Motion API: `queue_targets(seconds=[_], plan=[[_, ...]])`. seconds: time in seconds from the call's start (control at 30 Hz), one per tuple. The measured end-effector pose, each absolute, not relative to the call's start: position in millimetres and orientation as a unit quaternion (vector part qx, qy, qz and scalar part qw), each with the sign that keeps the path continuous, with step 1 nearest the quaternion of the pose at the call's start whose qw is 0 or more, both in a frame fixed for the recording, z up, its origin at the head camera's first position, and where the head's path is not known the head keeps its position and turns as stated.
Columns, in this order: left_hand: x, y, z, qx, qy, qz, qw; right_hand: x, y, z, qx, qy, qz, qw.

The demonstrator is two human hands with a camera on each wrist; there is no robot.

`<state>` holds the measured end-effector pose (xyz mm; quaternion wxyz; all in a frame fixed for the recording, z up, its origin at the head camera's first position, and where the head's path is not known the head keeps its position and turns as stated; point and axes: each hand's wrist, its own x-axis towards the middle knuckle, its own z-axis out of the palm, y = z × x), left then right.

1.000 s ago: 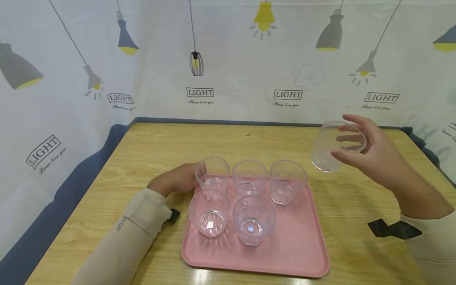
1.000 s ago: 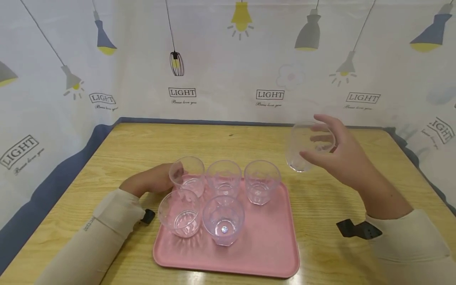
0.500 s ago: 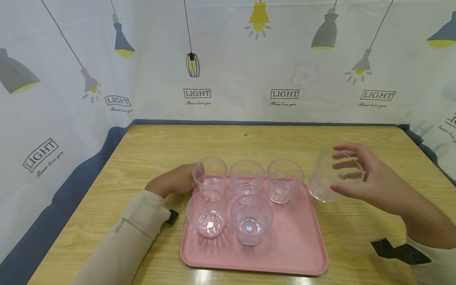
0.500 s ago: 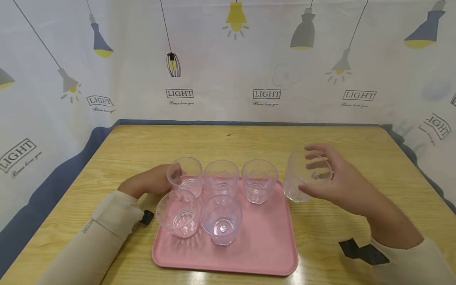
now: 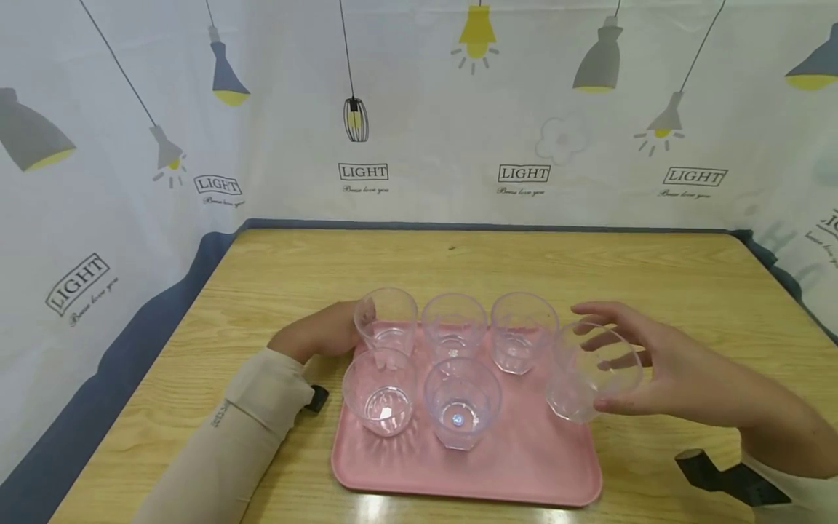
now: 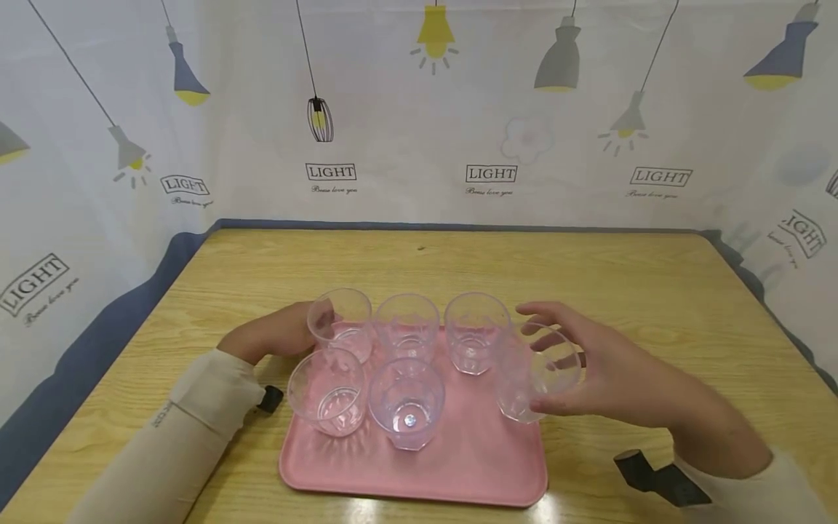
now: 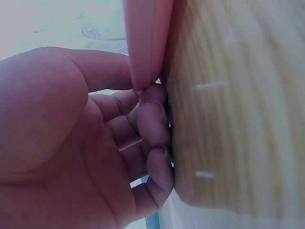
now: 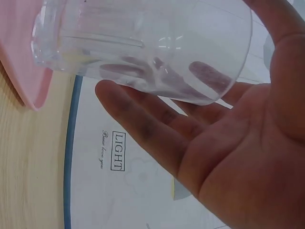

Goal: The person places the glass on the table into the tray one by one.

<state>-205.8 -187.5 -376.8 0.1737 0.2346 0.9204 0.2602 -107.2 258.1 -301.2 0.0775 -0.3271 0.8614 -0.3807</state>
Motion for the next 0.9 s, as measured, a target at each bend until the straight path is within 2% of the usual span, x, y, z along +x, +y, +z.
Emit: queue_targets(seconds=[0.27,0.57,0.9], plan=[[-206,-187,-378,0.224,0.921,0.26,0.185,-96,239,-309,-0.339,0.849,-0.386,0.122],[-211,-180,-381,0.228,0.916,0.27,0.192,-89,230,-321,-0.356,0.836,-0.39,0.148],[-210,-177,-380,0.221,0.916,0.269,0.198,-88,225,-332,-0.358,0.849,-0.369,0.124]])
